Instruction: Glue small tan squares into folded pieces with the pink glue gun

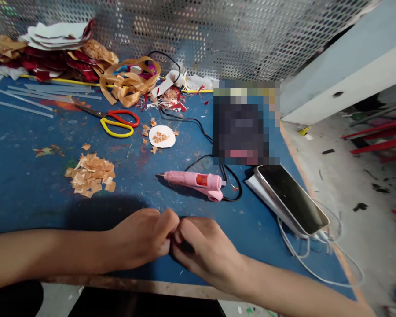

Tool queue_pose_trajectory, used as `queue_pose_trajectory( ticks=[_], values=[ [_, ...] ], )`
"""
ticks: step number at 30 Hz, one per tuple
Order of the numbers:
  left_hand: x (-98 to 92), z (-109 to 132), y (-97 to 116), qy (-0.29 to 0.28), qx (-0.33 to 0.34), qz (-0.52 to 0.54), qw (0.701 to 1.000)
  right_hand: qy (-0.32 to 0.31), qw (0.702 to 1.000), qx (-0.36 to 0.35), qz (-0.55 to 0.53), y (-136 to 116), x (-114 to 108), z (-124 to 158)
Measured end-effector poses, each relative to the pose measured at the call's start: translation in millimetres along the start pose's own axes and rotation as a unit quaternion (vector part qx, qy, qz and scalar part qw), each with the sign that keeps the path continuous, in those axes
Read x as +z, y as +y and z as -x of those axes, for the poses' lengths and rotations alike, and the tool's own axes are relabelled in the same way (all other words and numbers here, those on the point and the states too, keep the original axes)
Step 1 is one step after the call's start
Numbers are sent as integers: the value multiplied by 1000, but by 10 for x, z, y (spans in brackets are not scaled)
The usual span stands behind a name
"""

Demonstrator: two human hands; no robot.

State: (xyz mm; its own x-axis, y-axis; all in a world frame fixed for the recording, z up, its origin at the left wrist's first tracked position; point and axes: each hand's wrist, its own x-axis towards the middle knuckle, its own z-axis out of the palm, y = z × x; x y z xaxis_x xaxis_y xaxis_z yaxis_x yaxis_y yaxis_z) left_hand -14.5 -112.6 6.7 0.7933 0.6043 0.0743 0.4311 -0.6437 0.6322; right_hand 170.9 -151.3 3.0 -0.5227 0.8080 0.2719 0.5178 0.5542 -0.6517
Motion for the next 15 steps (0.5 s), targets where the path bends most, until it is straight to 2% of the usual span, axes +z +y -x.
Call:
queue_pose_trajectory(
  ticks=[2,4,6,7,11,15],
  values=[
    [-33,7,-14,26,-76,92,992,-15,998,19,-57,10,-129,-1],
    [-58,24,-27,69,-125,170,975,55,995,13,-77,32,-225,2],
    [-62,45,-39,104,-126,205,965,140,990,-12,-31,66,-254,5],
    [-55,55,-45,117,-121,208,963,161,987,-23,0,85,-243,5],
    [-15,73,-60,131,-112,207,963,132,989,-42,51,133,-123,-12],
    [3,82,-58,117,-110,205,965,106,991,-44,68,112,-42,-25]
  ],
)
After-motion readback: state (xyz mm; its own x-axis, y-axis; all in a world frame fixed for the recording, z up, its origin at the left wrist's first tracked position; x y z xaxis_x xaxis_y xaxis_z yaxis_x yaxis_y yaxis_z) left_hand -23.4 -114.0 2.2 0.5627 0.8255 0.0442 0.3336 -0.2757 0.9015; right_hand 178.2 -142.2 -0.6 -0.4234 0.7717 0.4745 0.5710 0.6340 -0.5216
